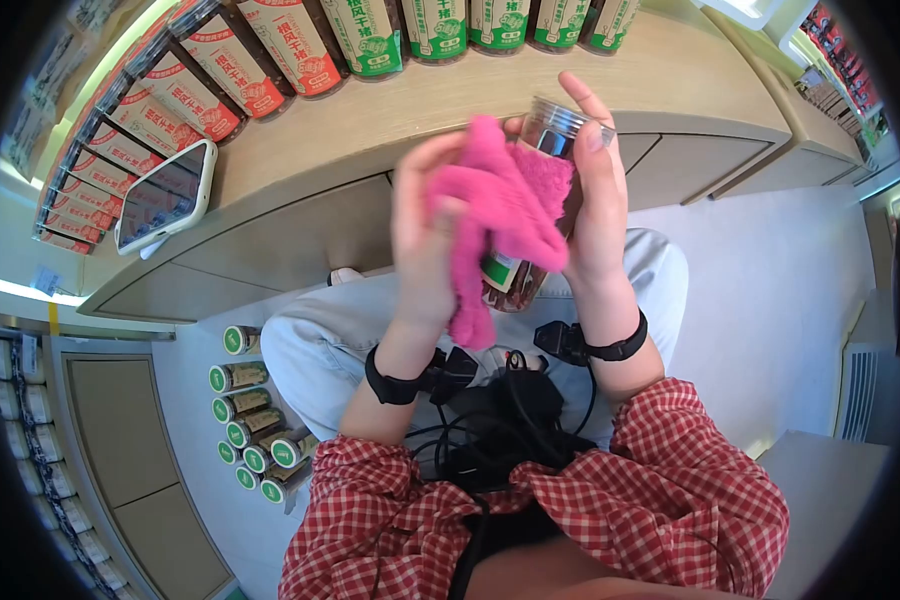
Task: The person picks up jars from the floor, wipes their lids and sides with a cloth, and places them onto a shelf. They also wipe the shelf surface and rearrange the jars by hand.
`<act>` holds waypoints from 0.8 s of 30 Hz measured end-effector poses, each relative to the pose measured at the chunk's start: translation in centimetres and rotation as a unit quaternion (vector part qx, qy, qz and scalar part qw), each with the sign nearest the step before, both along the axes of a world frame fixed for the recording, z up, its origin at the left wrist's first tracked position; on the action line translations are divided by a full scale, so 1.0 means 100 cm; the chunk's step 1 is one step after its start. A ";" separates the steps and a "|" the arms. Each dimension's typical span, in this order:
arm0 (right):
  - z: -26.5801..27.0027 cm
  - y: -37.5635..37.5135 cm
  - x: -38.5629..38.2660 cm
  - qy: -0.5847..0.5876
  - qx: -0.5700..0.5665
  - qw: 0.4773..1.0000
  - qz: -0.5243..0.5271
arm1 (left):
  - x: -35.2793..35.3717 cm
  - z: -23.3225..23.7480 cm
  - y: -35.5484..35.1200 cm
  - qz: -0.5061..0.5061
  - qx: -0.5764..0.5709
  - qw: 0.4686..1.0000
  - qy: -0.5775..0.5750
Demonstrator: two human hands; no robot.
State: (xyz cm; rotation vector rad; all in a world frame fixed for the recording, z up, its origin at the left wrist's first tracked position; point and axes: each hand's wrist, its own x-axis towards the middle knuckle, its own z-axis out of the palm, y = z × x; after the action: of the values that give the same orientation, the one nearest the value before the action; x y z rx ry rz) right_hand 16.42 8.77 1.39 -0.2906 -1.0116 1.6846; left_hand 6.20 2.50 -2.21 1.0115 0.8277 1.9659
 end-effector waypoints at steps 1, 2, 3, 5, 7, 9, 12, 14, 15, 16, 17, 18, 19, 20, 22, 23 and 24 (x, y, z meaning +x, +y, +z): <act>0.000 0.001 0.001 -0.017 -0.006 1.000 -0.011 | 0.004 -0.002 0.002 -0.014 -0.015 0.996 0.082; -0.001 0.003 0.002 -0.033 -0.012 0.999 -0.022 | 0.005 -0.002 0.003 -0.015 -0.028 0.990 0.134; -0.002 0.005 0.004 -0.050 -0.018 0.998 -0.033 | 0.006 0.000 0.004 -0.017 -0.042 0.981 0.186; -0.004 0.008 0.007 -0.078 0.000 0.994 -0.074 | 0.009 0.001 0.004 -0.033 -0.076 0.967 0.240; -0.002 0.010 0.008 -0.131 0.040 0.983 -0.123 | 0.013 0.002 0.004 -0.062 -0.116 0.961 0.242; -0.004 0.014 0.009 -0.113 0.043 0.980 -0.155 | 0.011 -0.001 0.007 -0.101 -0.140 0.959 0.223; -0.001 0.019 0.014 -0.020 0.009 0.984 -0.179 | 0.007 -0.009 0.011 -0.146 -0.125 0.964 0.183; -0.001 0.026 0.025 0.018 0.028 0.983 -0.180 | 0.006 -0.016 0.010 -0.205 -0.131 0.967 0.081; -0.001 0.028 0.028 0.037 0.038 0.983 -0.178 | 0.008 -0.013 0.009 -0.212 -0.128 0.968 0.031; 0.002 0.028 0.028 0.019 0.044 0.980 -0.191 | 0.010 -0.007 0.006 -0.218 -0.125 0.968 -0.019; 0.002 0.029 0.027 0.045 0.052 0.982 -0.175 | 0.011 -0.004 0.005 -0.223 -0.122 0.965 -0.069; 0.000 0.032 0.027 0.070 0.060 0.983 -0.159 | 0.009 -0.006 0.005 -0.225 -0.138 0.961 -0.076; -0.003 0.034 0.027 0.096 0.068 0.983 -0.143 | 0.006 -0.014 0.006 -0.222 -0.118 0.964 -0.082; -0.004 0.037 0.027 0.124 0.057 0.983 -0.123 | 0.003 -0.024 0.008 -0.220 -0.097 0.967 -0.087; -0.010 0.041 0.029 0.201 -0.003 0.980 0.007 | 0.001 -0.028 0.010 -0.185 -0.119 0.968 -0.119; -0.013 0.043 0.029 0.239 -0.033 0.968 0.072 | 0.002 -0.028 0.010 -0.158 -0.109 0.974 -0.120; -0.014 0.043 0.027 0.267 -0.034 0.955 0.125 | 0.004 -0.029 0.011 -0.132 -0.099 0.979 -0.120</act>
State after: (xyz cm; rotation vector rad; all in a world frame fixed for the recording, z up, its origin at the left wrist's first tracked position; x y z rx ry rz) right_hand 19.15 13.09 -0.03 0.2535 -0.6006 1.8855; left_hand 6.56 3.55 -5.12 0.7113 0.7004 1.7000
